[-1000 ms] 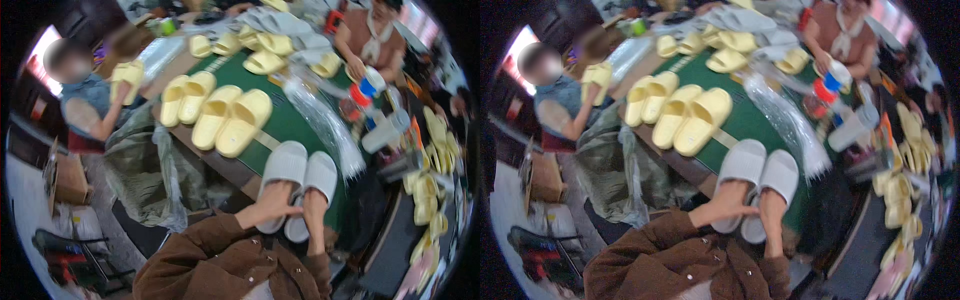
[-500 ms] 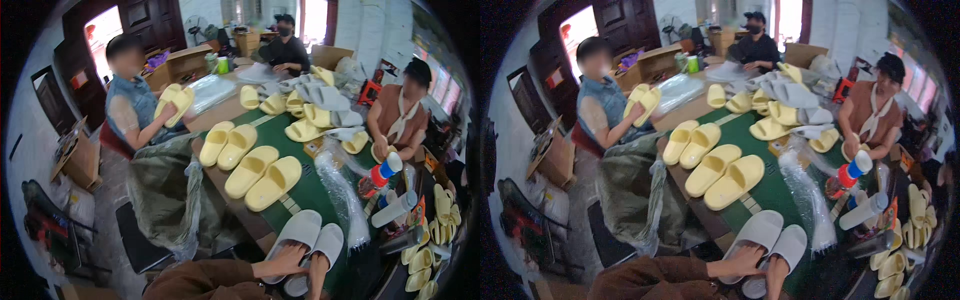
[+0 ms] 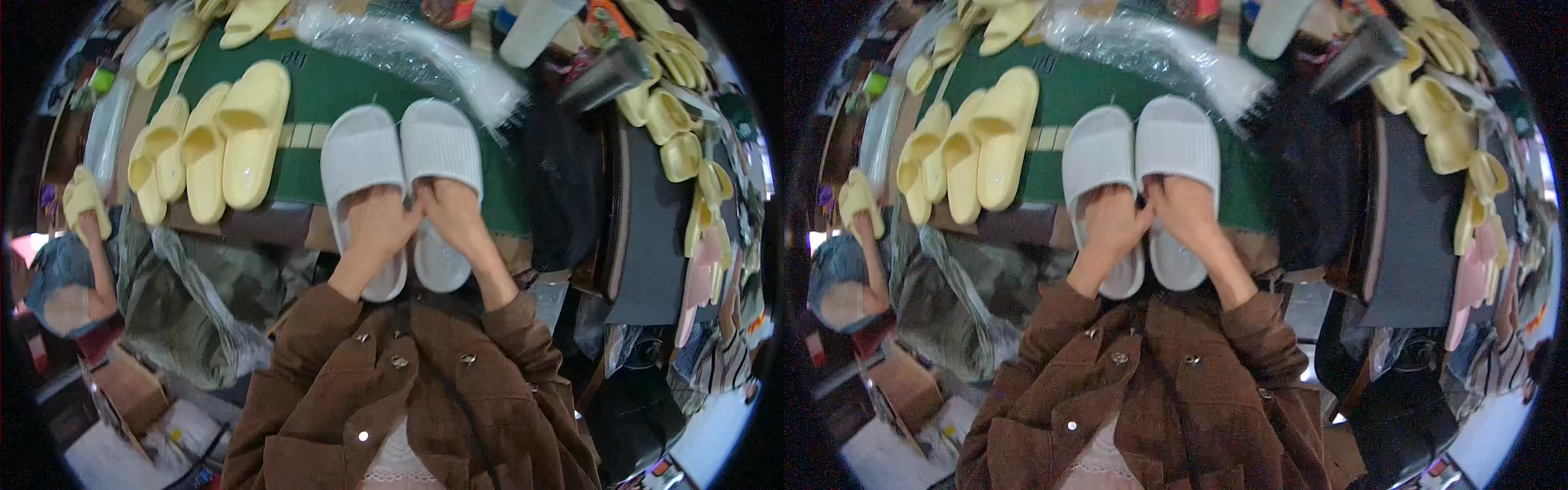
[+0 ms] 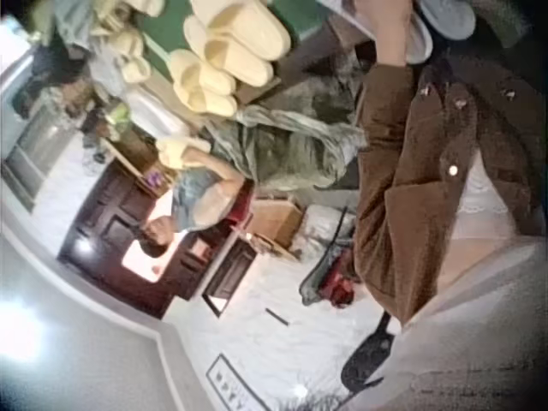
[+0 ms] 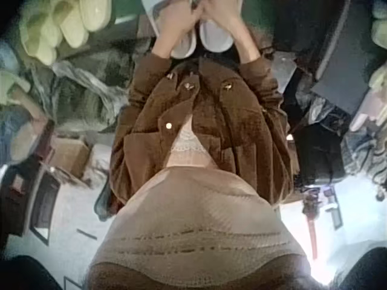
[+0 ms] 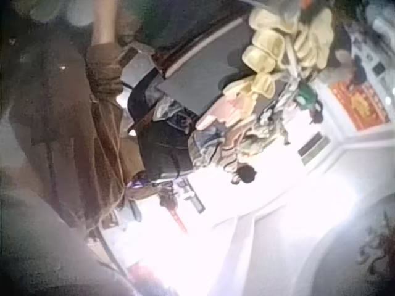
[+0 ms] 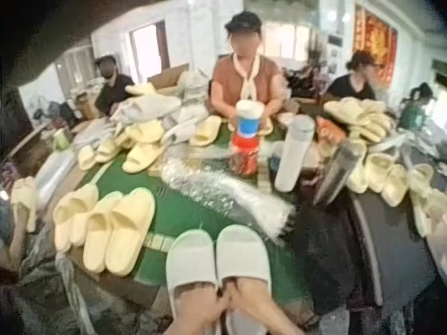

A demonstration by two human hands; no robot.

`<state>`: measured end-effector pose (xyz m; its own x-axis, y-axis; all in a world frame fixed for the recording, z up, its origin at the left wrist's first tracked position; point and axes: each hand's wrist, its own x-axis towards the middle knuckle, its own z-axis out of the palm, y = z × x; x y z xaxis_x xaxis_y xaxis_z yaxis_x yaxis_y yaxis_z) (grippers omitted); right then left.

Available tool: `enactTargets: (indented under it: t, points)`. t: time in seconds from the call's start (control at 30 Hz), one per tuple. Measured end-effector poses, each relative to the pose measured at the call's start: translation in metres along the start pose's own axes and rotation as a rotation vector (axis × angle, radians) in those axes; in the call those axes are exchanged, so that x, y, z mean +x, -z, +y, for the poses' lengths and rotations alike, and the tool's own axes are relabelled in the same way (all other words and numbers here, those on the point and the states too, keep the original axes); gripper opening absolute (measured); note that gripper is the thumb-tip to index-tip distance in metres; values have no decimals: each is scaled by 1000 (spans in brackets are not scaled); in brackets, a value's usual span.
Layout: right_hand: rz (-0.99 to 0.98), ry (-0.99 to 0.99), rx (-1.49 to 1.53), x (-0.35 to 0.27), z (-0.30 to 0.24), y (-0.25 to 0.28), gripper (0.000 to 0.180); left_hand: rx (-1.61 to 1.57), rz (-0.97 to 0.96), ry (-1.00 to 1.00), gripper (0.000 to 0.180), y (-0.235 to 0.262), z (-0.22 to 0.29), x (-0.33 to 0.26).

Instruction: The person pairs slippers together by threading plastic tag fasteners through each pair by hand, locking the fasteners, and setting the slippers aside.

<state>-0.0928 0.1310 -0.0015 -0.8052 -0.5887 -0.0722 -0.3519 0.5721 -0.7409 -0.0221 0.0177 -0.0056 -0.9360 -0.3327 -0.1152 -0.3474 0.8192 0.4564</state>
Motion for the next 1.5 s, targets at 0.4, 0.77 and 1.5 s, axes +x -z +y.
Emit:
enactTargets:
  t: [0.4,0.77,1.5]
  points:
    - [263,110,268,-1,3,73,21,-7,-84,39,52,2,9,-16]
    - [30,233,202,90,-15,32,35,-104,-8,-3,49,-8,6,-18]
    - [-222,-42,789,106,0,32,12,-233,39,-95,51,-15,-2,-24]
